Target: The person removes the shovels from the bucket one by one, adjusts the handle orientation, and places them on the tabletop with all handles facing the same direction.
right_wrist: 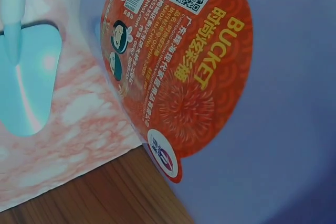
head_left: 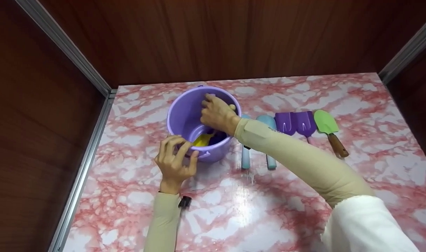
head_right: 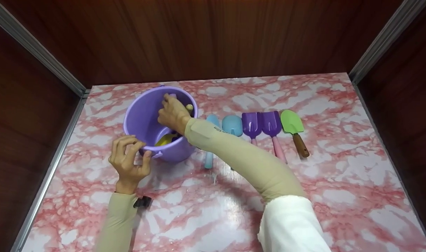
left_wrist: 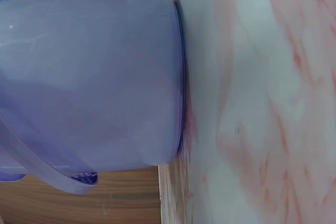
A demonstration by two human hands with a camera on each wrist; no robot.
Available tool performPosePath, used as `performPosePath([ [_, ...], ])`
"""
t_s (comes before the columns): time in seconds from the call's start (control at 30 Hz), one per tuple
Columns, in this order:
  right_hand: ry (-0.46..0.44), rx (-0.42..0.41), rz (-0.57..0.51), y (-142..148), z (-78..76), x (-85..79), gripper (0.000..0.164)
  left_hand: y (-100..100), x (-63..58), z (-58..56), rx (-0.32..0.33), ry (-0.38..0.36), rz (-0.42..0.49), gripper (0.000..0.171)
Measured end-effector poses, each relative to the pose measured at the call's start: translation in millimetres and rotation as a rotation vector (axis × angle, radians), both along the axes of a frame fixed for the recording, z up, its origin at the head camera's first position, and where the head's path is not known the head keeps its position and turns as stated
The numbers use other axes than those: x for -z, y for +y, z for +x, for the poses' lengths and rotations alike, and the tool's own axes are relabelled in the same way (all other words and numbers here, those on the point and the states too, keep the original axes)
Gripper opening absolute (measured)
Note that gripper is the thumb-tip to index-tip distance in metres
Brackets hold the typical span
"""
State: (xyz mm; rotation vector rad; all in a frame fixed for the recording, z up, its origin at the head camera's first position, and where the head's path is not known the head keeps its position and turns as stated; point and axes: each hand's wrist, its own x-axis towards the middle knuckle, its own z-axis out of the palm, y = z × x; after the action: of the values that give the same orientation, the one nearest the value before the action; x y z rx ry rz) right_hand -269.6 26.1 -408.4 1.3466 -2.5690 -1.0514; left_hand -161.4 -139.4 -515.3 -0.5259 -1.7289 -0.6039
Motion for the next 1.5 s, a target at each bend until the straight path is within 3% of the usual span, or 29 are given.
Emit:
performPosePath([
  [0.63, 0.154, -0.022, -0.246, 7, -0.4, -4.0, 0.032, 0, -0.6, -1.1, 0.012, -0.01, -0.001, 0.033],
  [0.83, 0.193, -0.015, -0.307, 8, -3.4, -6.0, 0.019, 0, -0.4, -1.2, 0.008, -0.015, 0.003, 0.034],
  [1.0, 0.29, -0.044, -0.404, 10, -4.0, -3.9, 0.016, 0, 0.8, -0.6, -0.001, -0.007, 0.012, 0.036],
  [1.3, 0.469, -0.09, -0.533, 21, -5.4, -6.9, 0.034, 2, 2.0, 0.3, 0.005, -0.015, 0.011, 0.034],
  [1.5, 0.404, -0.016, -0.588, 33, -2.3, -23.8, 0.026, 1, 1.7, 0.7, 0.001, -0.014, 0.015, 0.035],
])
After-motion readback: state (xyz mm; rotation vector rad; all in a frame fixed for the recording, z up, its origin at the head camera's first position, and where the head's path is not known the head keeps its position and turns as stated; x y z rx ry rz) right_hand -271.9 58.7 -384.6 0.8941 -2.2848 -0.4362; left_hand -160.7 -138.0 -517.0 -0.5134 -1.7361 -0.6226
